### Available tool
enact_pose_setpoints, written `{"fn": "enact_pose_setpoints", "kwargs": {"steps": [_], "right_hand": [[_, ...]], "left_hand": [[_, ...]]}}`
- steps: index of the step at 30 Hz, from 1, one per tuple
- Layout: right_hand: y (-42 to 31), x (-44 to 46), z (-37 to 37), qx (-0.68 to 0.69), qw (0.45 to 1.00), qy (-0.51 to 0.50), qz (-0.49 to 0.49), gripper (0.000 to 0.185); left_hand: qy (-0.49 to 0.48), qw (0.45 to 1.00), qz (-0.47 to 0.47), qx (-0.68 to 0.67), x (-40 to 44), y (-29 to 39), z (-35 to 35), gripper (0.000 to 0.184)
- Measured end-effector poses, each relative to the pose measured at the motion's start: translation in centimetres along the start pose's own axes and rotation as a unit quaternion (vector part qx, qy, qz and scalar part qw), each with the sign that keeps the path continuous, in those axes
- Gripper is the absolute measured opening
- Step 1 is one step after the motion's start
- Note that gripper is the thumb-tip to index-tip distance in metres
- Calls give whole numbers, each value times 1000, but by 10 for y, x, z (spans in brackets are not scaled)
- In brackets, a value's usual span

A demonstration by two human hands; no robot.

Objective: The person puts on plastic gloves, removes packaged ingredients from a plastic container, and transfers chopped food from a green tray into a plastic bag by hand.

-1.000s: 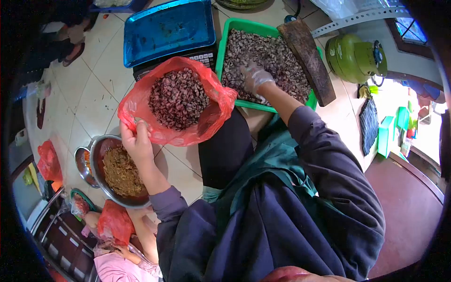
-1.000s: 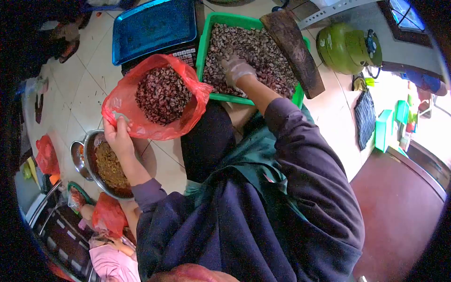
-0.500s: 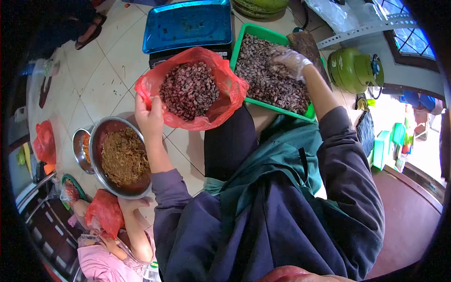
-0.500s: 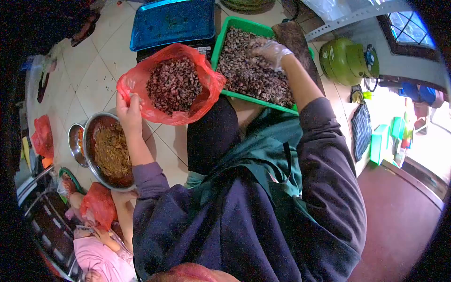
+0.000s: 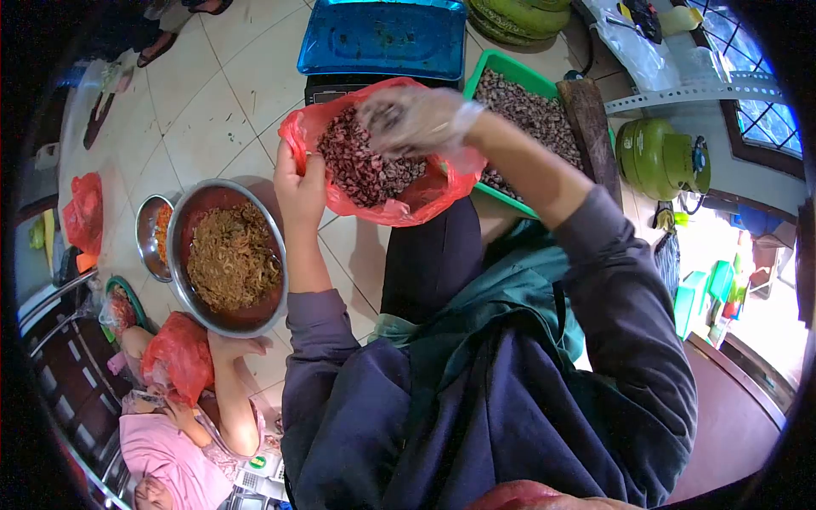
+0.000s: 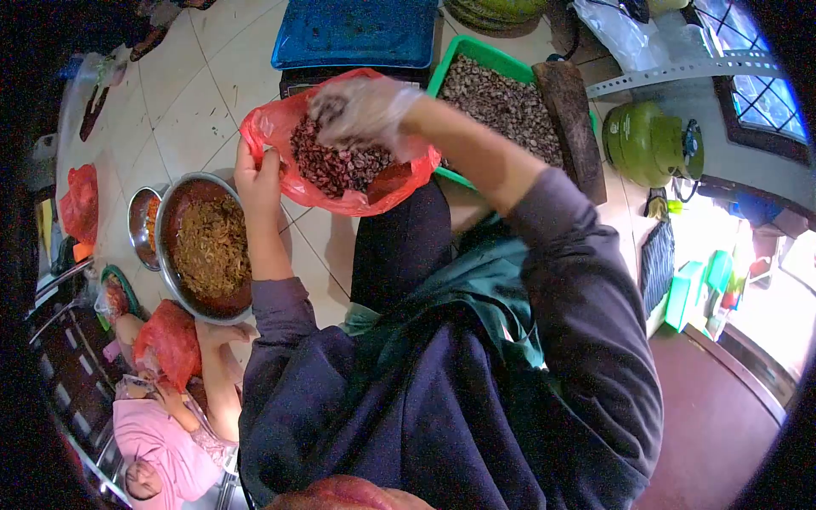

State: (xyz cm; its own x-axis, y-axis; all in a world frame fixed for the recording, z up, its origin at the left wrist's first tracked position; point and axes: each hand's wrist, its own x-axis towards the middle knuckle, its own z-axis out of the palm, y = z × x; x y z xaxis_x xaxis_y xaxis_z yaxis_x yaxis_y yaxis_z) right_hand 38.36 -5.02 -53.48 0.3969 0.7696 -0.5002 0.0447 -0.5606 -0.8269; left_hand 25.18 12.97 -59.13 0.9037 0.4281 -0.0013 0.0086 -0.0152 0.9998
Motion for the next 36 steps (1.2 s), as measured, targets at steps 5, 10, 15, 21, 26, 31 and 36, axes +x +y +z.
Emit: {"fn": "enact_pose_setpoints", "kwargs": {"steps": [5,10,15,21,26,31,36], "right_hand": [[36,34,37,-264,945,110,-160,45],[47,-24,-27,-4,973,185,-140,33],[162,-33,-97,-41,946,311,74,37],[256,13,-104,-416,859,254,154,83],[228,22,-99,-330,903,75,264,96],[226,-4,-45,-355,906,86,215,91],[234,-4,-7,-482,826,192,221,59]], "left_hand": [[17,998,-52,20,0,10,1,46],[43,999,-21,14,4,1,4,39],[28,998,-59,1,5,0,-1,36],[25,996,-49,64,5,9,2,34],[16,997,-51,58,4,7,0,40],[34,997,-49,47,3,3,1,44],[48,995,-51,71,1,5,3,39]]}}
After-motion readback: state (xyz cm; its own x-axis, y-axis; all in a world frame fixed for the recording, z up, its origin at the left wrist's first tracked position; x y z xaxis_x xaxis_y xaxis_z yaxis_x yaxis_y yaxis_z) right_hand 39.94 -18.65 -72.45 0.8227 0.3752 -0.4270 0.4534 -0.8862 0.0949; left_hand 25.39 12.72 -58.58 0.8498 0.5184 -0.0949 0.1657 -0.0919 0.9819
